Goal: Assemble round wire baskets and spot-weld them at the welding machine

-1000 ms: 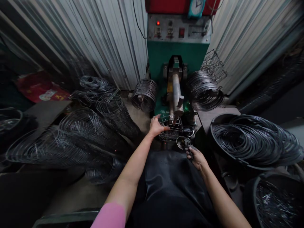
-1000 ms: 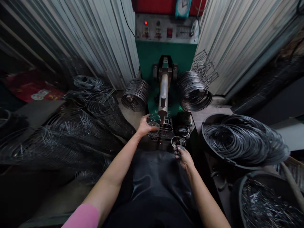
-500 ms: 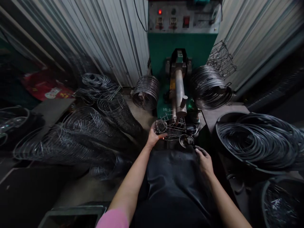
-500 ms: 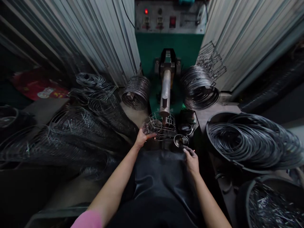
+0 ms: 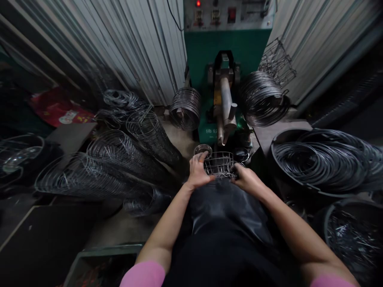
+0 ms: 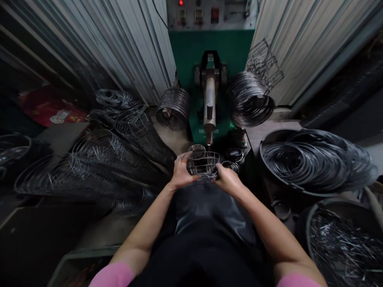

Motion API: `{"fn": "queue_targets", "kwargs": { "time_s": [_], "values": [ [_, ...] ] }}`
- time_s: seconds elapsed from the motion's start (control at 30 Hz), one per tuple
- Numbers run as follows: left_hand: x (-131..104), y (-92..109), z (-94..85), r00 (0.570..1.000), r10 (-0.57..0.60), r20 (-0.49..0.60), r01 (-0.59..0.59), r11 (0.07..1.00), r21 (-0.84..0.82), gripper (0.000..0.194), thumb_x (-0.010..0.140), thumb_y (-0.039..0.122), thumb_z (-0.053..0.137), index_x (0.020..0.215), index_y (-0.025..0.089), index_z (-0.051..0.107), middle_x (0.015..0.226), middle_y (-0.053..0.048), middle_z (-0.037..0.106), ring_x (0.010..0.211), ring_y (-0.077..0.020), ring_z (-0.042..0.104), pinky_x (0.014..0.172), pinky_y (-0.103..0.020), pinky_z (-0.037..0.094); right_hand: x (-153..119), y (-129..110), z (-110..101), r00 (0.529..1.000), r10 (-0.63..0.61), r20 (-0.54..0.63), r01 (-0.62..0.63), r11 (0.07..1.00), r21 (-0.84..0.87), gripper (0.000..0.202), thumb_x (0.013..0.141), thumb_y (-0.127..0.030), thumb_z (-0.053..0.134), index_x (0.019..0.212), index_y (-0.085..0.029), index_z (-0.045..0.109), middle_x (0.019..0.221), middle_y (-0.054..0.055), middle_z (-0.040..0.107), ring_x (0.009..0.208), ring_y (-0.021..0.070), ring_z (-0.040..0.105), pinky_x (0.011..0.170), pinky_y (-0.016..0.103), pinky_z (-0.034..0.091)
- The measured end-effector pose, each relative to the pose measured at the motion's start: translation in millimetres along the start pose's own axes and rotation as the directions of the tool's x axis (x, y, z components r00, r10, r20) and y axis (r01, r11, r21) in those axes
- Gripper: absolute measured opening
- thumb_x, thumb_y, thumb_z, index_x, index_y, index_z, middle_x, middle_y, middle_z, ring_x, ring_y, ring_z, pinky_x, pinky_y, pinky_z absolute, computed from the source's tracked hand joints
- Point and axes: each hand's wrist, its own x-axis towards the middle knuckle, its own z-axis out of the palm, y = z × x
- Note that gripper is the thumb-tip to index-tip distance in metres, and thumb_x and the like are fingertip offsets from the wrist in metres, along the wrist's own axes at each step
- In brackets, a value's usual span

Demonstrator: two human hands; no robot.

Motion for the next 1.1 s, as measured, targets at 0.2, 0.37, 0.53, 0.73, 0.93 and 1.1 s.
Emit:
{"fn": "queue_targets", "kwargs": {
  "time_s": [0.2,0.37,0.53,0.73,0.93,1.1],
  "values": [
    [4,41,-5.5,0.995,0.060,0.078,-0.073,0.981,0.180,0.093,0.046,0.032,0.077,0.129,0.023,0.036,0.125,-0.011,0.044,0.117,-0.0312,0.038,0.101,-0.045,0.025,15,-13,25,0.972,0.035,-0.232,-0.050,0.997,-0.059,0.017,0.069,-0.015,0.058,0.085,-0.022,0.058,0.068,0.002,0.064,0.062,0.0185,0.058,0.053,0.024,0.035],
    [9,40,-3.6,0.994,0.042,0.101,-0.054,0.991,0.124,0.094,0.045,0.030,0.076,0.129,0.023,0.036,0.125,-0.010,0.043,0.118,-0.0306,0.037,0.100,-0.043,0.027,8,2,32,0.964,-0.187,-0.188,0.229,0.945,0.233,0.019,0.076,-0.017,0.050,0.087,-0.022,0.064,0.085,0.003,0.068,0.081,0.0182,0.062,0.073,0.028,0.046],
    [16,37,-2.0,0.992,0.024,0.124,-0.036,0.995,0.090,0.092,0.046,0.033,0.076,0.129,0.022,0.037,0.126,-0.010,0.044,0.117,-0.0300,0.038,0.100,-0.042,0.028,11,10,15,0.943,-0.328,-0.063,0.334,0.922,0.194,0.027,0.076,-0.023,0.058,0.102,-0.023,0.066,0.099,0.007,0.066,0.092,0.0213,0.061,0.082,0.034,0.046],
    [27,34,0.6,0.987,0.001,0.162,-0.014,0.997,0.078,0.094,0.045,0.031,0.077,0.130,0.023,0.038,0.126,-0.010,0.044,0.119,-0.0308,0.039,0.101,-0.043,0.028,21,14,15,0.940,-0.340,-0.043,0.342,0.927,0.151,0.029,0.074,-0.012,0.058,0.099,-0.023,0.068,0.094,0.006,0.067,0.087,0.0206,0.063,0.079,0.033,0.048],
    [37,25,1.7,0.985,0.018,0.173,-0.029,0.998,0.062,0.091,0.046,0.033,0.076,0.129,0.022,0.038,0.126,-0.010,0.045,0.119,-0.0299,0.039,0.102,-0.043,0.029,30,16,17,0.930,-0.366,-0.021,0.367,0.928,0.068,0.035,0.071,-0.004,0.054,0.097,-0.023,0.067,0.094,0.005,0.067,0.088,0.0193,0.063,0.079,0.031,0.049],
    [57,20,6.1,0.986,0.008,0.169,-0.016,0.999,0.046,0.090,0.047,0.035,0.077,0.128,0.022,0.039,0.123,-0.010,0.046,0.116,-0.0309,0.041,0.099,-0.044,0.032,49,17,9,0.924,-0.381,-0.034,0.380,0.925,-0.019,0.035,0.072,-0.003,0.053,0.096,-0.022,0.068,0.094,0.006,0.067,0.087,0.0198,0.063,0.076,0.030,0.049]
  ]
}}
